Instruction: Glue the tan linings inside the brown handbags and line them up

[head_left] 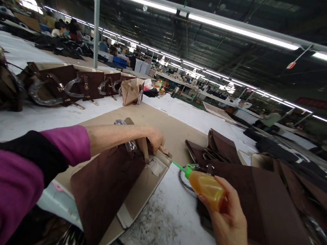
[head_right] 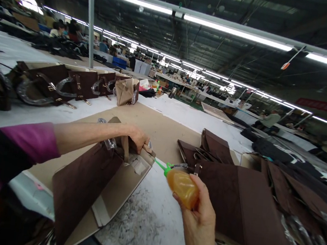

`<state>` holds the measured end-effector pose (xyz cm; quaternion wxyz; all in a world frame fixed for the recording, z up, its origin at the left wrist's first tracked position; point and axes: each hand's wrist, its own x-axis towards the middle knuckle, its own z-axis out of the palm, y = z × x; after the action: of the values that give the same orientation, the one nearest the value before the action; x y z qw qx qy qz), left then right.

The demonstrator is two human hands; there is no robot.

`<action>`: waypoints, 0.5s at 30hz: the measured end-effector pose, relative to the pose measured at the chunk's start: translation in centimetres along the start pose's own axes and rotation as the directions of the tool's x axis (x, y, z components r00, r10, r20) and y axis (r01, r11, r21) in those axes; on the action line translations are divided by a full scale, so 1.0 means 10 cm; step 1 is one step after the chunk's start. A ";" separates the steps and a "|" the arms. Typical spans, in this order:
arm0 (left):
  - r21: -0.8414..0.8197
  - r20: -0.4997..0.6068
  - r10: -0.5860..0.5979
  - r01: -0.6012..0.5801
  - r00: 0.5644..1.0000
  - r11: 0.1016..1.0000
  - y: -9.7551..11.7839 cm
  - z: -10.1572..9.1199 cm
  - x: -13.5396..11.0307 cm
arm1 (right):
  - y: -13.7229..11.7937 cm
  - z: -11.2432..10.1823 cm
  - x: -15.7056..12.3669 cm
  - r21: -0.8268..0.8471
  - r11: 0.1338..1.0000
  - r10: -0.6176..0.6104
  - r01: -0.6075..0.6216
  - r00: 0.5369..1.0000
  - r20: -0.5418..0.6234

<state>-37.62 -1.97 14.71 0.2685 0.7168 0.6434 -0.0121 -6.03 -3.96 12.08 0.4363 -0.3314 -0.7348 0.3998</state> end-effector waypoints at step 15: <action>0.182 0.130 -0.076 0.052 0.989 0.982 0.15 -0.04 -0.09 | 0.23 0.05 -0.10 0.044 0.992 0.115 -0.116 0.993 0.006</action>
<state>-36.51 -2.63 15.93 0.2461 0.7143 0.6427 -0.1273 -5.71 -3.88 9.50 0.4183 -0.3629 -0.7062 0.4411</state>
